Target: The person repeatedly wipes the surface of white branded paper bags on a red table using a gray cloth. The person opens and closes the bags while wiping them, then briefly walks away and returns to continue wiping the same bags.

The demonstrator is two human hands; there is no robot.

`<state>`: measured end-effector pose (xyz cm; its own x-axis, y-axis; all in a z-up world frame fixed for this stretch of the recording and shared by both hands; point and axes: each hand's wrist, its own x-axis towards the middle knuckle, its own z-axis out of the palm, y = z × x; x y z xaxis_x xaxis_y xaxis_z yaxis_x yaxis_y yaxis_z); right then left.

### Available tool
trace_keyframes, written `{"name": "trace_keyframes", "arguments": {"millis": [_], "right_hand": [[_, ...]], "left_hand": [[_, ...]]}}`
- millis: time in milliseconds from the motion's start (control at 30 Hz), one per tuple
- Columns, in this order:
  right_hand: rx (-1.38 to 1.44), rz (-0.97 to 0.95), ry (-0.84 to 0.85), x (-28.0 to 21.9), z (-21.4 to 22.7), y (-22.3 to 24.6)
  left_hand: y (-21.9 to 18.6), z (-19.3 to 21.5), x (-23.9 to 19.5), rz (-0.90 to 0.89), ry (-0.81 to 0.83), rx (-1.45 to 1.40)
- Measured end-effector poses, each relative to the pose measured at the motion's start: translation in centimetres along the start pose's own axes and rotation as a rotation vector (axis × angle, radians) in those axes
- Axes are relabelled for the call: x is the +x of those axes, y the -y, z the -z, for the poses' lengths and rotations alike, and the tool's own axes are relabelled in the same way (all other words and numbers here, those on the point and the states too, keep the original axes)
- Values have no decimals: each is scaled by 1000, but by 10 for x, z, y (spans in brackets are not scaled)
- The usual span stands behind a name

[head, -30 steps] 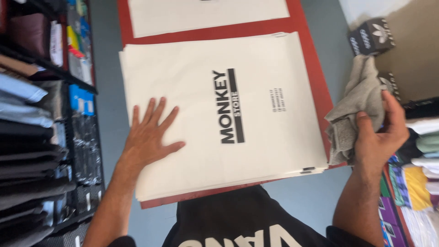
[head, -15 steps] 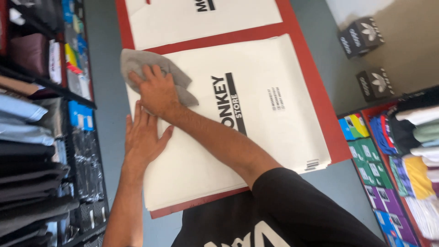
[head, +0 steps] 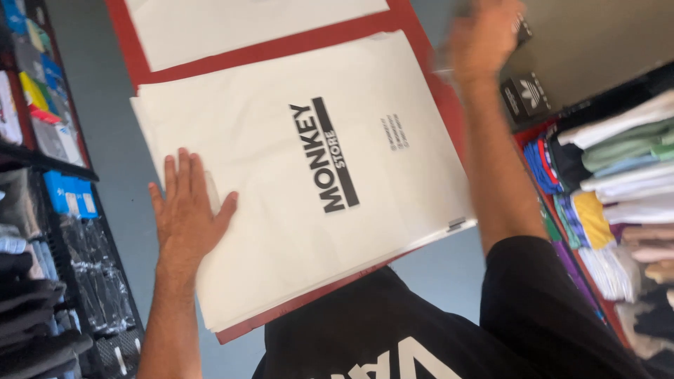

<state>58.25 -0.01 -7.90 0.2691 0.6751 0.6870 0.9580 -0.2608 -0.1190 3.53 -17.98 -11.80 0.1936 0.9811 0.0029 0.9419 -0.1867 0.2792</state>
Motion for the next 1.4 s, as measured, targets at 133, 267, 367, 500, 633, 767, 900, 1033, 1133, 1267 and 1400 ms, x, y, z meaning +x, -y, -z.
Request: {"name": "trace_keyframes", "arguments": {"millis": [133,267,367,500,633,767,900,1033,1133,1267,1400], "right_hand": [[673,-33,700,-168,126,190],[485,739,728,-296,170,227],[368,446,686,-263,107,101],[-369,-97,600,-162,144,-88],[-80,-117,141,-151,192,-163],[338,262,39,-152,256,-58],[740,596,222,-170,272,32],[713,824,202,-207,261,89],[740,942,182,-216,250,103],[988,922,212,-212,252,101],[1103,1144,241,-210,257,107]], "left_hand": [[-10,7,-3,-15,50,-6],[3,9,-1,-47,27,-1],[0,12,2,-17,55,7],[-2,14,0,-3,78,3],[-6,14,-3,15,82,-22],[5,2,-11,-74,-163,-35],[12,-2,-26,-60,-297,-124],[-7,12,-43,66,-236,-140],[-10,14,-49,382,-192,-278],[35,-25,-58,370,-375,-181],[30,-27,-58,405,-460,-229]]}}
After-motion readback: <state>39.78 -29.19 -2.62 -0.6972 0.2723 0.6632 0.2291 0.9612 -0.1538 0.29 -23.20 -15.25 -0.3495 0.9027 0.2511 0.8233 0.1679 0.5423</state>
